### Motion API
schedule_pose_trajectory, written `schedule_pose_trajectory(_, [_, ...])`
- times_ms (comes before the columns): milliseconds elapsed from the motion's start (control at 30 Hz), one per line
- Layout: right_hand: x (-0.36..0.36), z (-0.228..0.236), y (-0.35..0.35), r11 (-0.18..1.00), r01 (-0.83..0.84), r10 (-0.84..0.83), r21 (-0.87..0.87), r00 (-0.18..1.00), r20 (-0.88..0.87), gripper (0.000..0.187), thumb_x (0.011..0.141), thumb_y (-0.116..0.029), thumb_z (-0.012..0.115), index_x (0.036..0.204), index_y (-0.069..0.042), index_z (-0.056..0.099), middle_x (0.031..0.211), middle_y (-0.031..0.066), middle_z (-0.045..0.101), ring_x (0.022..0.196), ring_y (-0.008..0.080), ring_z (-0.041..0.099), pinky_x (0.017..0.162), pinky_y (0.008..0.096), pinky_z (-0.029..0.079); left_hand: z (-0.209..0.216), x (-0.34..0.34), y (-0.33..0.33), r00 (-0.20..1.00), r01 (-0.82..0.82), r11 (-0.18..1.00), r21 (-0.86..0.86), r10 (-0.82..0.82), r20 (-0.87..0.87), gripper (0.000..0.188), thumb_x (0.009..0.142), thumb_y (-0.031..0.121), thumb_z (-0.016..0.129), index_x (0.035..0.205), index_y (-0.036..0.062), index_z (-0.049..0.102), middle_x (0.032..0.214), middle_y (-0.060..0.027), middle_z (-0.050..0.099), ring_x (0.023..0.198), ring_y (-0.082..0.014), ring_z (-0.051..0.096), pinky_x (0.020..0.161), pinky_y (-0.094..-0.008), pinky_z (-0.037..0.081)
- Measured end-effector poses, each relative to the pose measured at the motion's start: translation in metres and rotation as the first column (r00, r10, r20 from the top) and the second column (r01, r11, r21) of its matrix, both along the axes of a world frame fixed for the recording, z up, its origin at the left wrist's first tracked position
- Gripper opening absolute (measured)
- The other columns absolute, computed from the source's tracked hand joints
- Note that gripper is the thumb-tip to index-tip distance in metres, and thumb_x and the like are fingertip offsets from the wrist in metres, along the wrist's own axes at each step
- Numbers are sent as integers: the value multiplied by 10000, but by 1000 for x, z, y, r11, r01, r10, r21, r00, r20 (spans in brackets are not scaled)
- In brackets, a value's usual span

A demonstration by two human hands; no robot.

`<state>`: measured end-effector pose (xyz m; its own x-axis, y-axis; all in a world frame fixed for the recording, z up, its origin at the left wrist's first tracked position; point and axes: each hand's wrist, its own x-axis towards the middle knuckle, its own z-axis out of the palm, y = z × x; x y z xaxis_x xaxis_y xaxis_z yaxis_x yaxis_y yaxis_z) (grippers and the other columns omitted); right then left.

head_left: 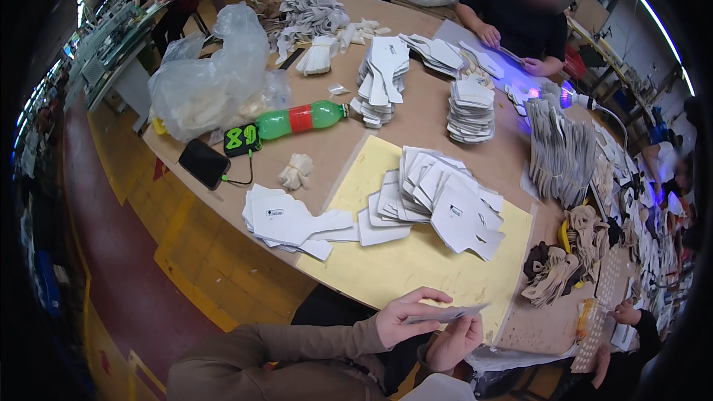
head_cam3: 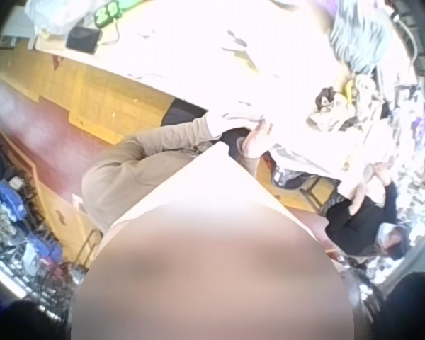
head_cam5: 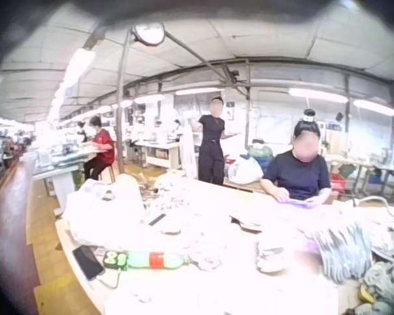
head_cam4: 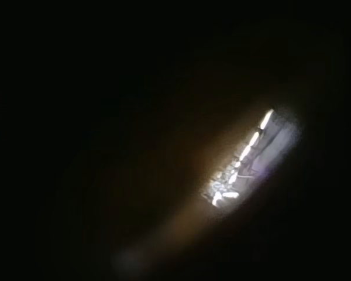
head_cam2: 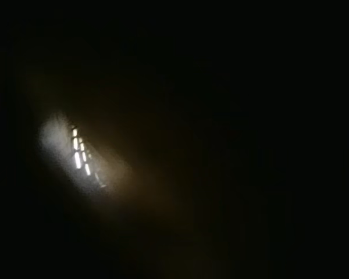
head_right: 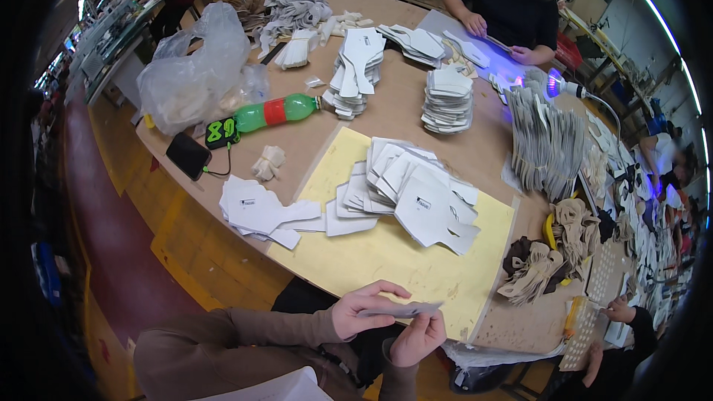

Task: The person repeatedly picks up white paper cutouts from a pile, folds them in half, and places them into a separate stack. The hands handle each piece one at a time, folding and stacking them on the table.

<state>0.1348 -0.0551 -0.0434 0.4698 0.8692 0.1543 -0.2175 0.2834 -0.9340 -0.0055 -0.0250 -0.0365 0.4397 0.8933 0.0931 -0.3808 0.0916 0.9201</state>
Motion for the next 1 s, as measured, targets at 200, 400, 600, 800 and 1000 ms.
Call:
schedule_pose_trajectory(200, [1, 26, 17, 995, 10, 32, -104, 915, 403, 190, 998, -136, 623, 952, 47, 619, 770, 54, 632, 706, 106, 538, 766, 260, 444, 23, -33, 17, 978, -10, 994, -112, -13, -209, 326, 918, 121, 758, 1191, -48, 703, 1051, -100, 741, 972, -121, 669, 849, -290, 548])
schedule_pose_trajectory(400, [-12, 37, 37, 989, -149, 123, -10, 778, 616, 162, 954, -71, 627, 1073, 39, 637, 700, 64, 607, 610, 148, 544, 736, 285, 456, 17, -56, 5, 903, -429, 895, -119, 430, -25, 214, 919, 76, 751, 1087, -56, 733, 994, -97, 760, 857, -112, 694, 758, -269, 572])
schedule_pose_trajectory(600, [9, 47, 43, 991, 3, 78, -134, 799, 596, 186, 947, 1, 597, 1118, 49, 652, 723, 69, 627, 699, 141, 595, 736, 275, 475, -20, -143, 28, 528, -844, 510, -167, 845, -88, 184, 938, 84, 733, 1040, -65, 706, 957, -86, 742, 813, -109, 679, 757, -273, 559])
schedule_pose_trajectory(800, [34, 30, 26, 968, 93, 74, -234, 783, 618, 144, 962, -10, 604, 1059, 56, 688, 743, 61, 635, 713, 127, 599, 702, 265, 483, -39, -185, 50, -77, -963, -29, 268, 983, -170, 426, 939, 25, 665, 1346, -22, 548, 1339, -123, 602, 1284, -233, 516, 1115, -416, 373])
schedule_pose_trajectory(1000, [35, 25, 17, 948, 154, 41, -279, 810, 585, 139, 965, -25, 615, 1046, 52, 699, 757, 64, 647, 712, 129, 613, 699, 272, 497, -7, -126, 59, 412, -738, 512, 440, 857, -308, 425, 935, 21, 631, 1353, -8, 560, 1291, -109, 622, 1247, -213, 537, 1063, -389, 402])
